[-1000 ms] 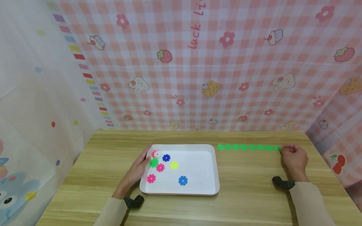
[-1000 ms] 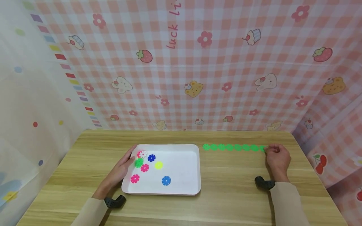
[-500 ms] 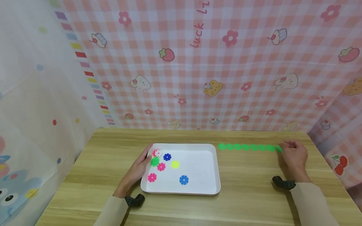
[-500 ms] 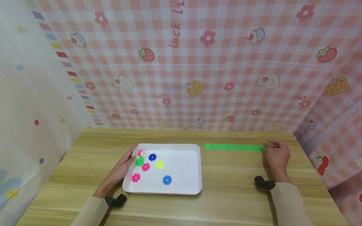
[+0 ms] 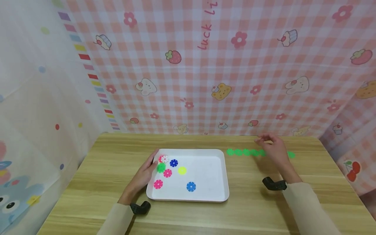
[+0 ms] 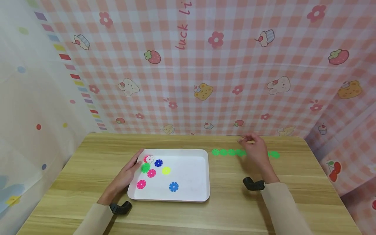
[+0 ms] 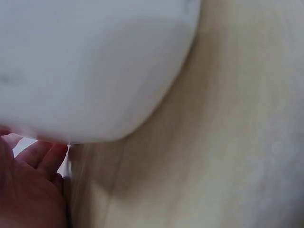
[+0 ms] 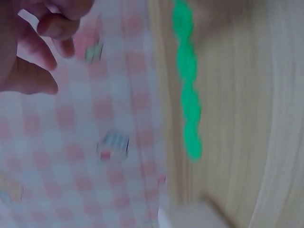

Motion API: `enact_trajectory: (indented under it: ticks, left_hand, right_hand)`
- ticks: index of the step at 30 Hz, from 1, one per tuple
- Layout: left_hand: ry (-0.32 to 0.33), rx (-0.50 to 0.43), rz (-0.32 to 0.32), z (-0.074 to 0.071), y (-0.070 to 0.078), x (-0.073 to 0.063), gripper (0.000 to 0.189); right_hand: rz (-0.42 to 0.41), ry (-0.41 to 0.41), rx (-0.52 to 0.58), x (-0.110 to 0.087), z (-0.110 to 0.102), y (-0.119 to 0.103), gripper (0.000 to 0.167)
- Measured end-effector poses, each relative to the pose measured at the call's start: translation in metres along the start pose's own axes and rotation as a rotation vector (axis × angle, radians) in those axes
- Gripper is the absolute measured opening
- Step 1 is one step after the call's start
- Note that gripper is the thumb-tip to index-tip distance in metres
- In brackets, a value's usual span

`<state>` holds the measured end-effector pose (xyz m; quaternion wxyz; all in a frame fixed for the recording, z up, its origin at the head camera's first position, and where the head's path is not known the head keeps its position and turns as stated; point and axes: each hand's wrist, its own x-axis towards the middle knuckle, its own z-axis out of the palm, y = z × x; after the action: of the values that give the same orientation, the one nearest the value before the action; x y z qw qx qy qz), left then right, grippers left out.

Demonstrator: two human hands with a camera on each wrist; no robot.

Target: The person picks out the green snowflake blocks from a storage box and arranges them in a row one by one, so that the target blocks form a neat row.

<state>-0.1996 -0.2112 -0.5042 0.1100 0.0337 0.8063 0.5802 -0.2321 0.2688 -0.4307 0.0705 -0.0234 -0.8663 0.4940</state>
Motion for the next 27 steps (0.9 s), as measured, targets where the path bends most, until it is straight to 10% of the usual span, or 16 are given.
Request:
enact_trajectory:
  ticks: [13, 27]
  left_hand:
    - [0.005, 0.016, 0.023, 0.001, 0.002, -0.001, 0.053]
    - [-0.003, -0.01, 0.031, 0.0, 0.001, 0.0, 0.052]
  right_hand:
    - [-0.139, -0.362, 0.157, 0.004, 0.076, -0.062, 0.024]
    - [-0.048, -0.605, 0.055, -0.006, 0.16, -0.099, 0.025]
